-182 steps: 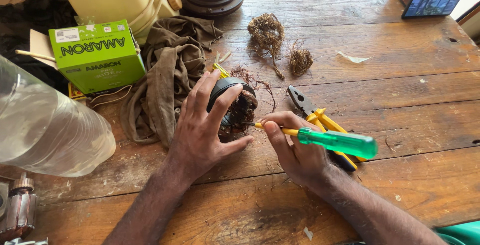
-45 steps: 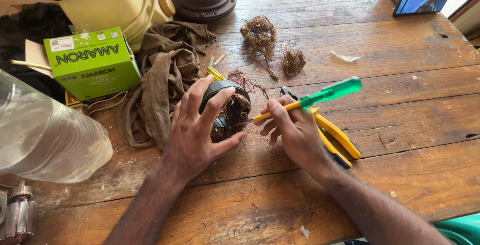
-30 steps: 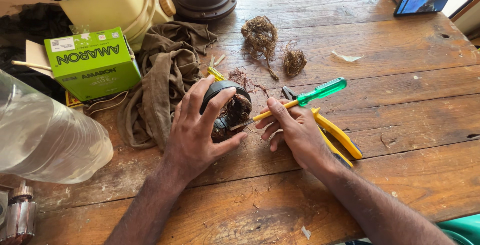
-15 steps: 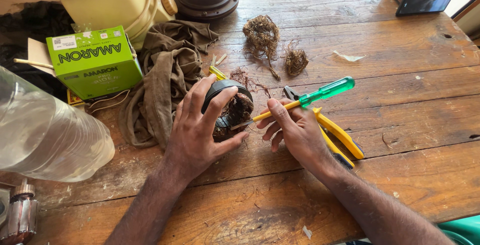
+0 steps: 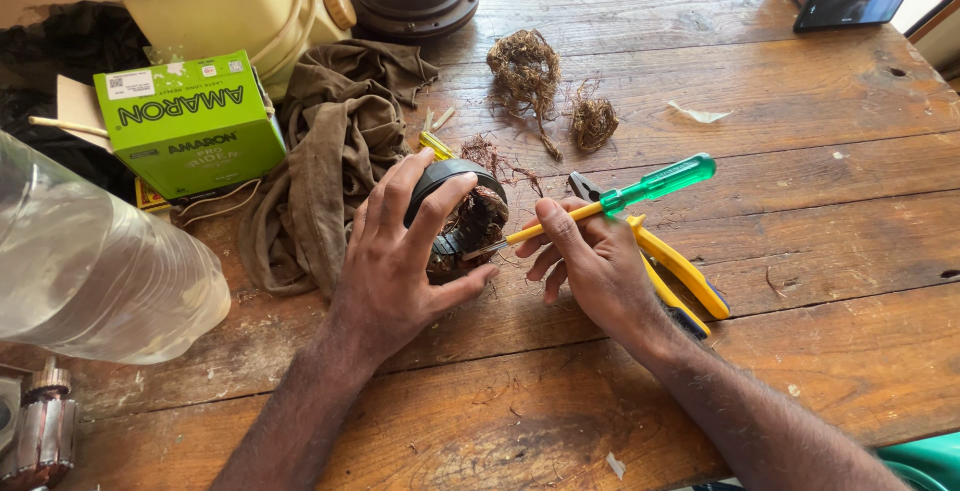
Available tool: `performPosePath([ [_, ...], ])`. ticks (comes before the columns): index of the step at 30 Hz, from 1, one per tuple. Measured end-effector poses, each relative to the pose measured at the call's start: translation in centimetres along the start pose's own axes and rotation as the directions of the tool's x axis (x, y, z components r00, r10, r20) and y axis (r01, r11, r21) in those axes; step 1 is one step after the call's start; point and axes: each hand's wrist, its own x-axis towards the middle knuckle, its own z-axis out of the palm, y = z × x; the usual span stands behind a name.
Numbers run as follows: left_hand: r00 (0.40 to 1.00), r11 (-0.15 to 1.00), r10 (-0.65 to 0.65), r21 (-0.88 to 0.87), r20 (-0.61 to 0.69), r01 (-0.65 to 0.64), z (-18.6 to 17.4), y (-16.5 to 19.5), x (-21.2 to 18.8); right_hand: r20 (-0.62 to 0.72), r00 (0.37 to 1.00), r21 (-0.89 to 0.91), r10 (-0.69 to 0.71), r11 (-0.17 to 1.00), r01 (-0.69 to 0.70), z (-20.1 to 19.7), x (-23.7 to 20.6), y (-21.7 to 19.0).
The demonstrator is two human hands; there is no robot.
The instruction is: The person holds a burnt electric motor stator on a wooden workbench and uses a screwdriver to pry and scrape the burnt copper windings out of the stator core, working around the slots while steadying the stator with the other hand. Pliers and other motor parts rest on the bench nearby.
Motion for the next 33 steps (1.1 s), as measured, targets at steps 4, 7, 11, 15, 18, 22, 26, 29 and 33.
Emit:
performPosePath([
  [4, 1.0, 1.0, 0.004, 0.0, 0.0, -0.004, 0.1, 0.0, -0.1, -0.001, 1.0, 0.006, -0.007, 1.0, 0.007, 0.0, -0.1, 0.0],
  [7, 1.0, 1.0, 0.0, -0.001, 0.004, 0.0, 0.1, 0.1, -0.1, -0.011, 1.0, -0.007, -0.013, 1.0, 0.013, 0.0, -0.2, 0.1],
  [11, 1.0, 1.0, 0.004, 0.003, 0.002, -0.004, 0.2, 0.1, -0.1, -0.023, 0.996, -0.021, -0.087, 0.996, 0.086, -0.1, -0.4, 0.2],
  [15, 1.0, 1.0, 0.001, -0.003, -0.001, -0.001, 0.2, 0.0, -0.3, -0.047, 0.978, -0.126, -0.201, 0.973, 0.194, 0.2, -0.9, 0.2],
  [18, 1.0, 1.0, -0.002, -0.008, -0.004, 0.002, 0.2, -0.1, -0.4, -0.046, 0.956, -0.264, -0.291, 0.926, 0.269, 0.7, -1.3, 0.1],
  [22, 1.0, 1.0, -0.005, -0.004, -0.005, 0.005, 0.2, -0.1, -0.4, -0.026, 0.934, -0.426, -0.357, 0.849, 0.313, 1.1, -2.0, -0.3],
  [26, 1.0, 1.0, -0.005, -0.01, -0.006, 0.005, 0.2, -0.1, -0.3, 0.049, 0.886, -0.459, -0.462, 0.777, 0.43, 0.9, -2.3, -0.6],
  [29, 1.0, 1.0, -0.005, -0.012, 0.002, 0.005, 0.3, 0.1, -0.1, 0.044, 0.894, -0.48, -0.445, 0.776, 0.41, 0.8, -2.2, -0.7],
  [33, 1.0, 1.0, -0.002, -0.01, 0.0, 0.002, 0.3, 0.2, 0.0, 0.05, 0.895, -0.464, -0.444, 0.783, 0.414, 0.6, -2.2, -0.6],
])
